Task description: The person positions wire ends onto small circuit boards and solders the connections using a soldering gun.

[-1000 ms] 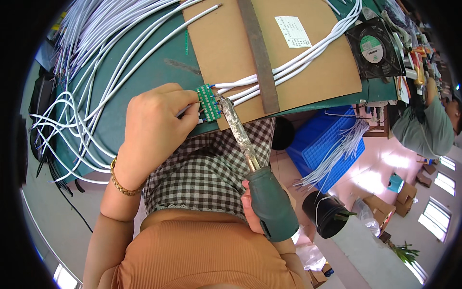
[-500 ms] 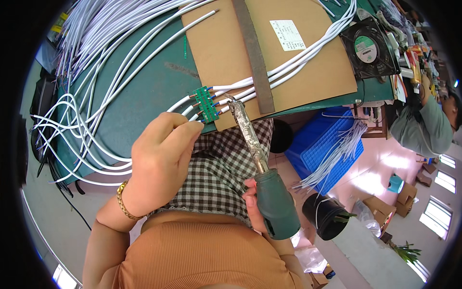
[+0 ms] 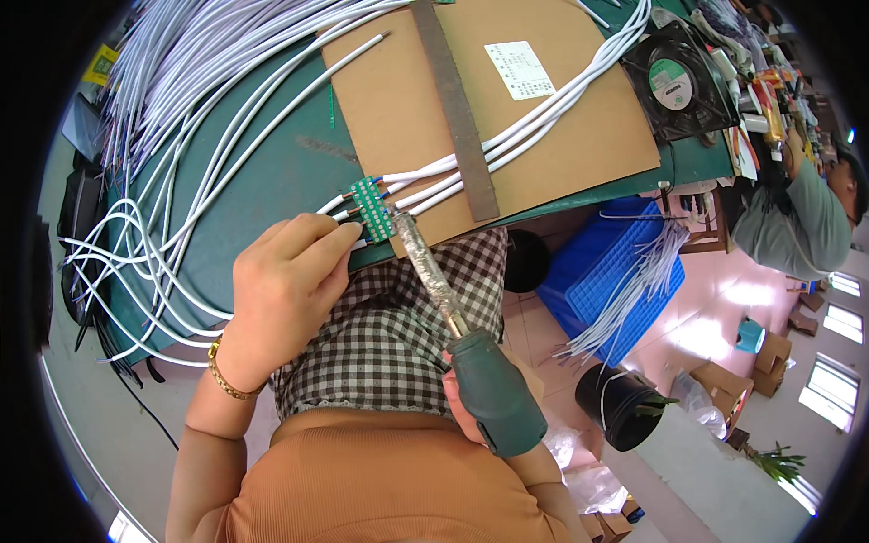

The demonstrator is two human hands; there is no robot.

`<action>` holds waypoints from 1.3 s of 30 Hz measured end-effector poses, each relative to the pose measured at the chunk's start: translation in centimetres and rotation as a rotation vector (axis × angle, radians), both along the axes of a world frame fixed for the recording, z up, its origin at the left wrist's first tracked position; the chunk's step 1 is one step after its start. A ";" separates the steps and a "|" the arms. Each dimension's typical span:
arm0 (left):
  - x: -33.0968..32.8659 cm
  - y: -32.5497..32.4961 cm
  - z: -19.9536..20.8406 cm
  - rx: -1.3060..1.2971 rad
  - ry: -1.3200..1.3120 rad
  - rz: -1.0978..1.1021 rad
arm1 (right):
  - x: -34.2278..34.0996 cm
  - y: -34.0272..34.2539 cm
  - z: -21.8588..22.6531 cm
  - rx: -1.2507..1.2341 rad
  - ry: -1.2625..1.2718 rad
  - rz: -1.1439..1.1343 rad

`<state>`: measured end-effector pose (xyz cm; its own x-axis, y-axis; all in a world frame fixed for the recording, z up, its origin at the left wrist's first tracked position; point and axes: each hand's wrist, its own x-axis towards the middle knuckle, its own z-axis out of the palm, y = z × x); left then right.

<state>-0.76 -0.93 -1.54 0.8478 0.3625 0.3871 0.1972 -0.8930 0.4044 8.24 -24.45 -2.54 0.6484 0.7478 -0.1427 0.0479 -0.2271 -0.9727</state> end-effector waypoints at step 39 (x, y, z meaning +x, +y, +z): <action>0.3 -0.3 1.0 0.316 0.312 -0.261 | 0.9 -0.2 0.2 -0.094 -0.680 0.281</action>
<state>-0.48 -1.20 -0.57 0.9871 0.0292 0.1575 0.0193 -0.9977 0.0644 9.12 -24.68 -2.31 0.4022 0.9031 0.1503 0.7015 -0.1985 -0.6845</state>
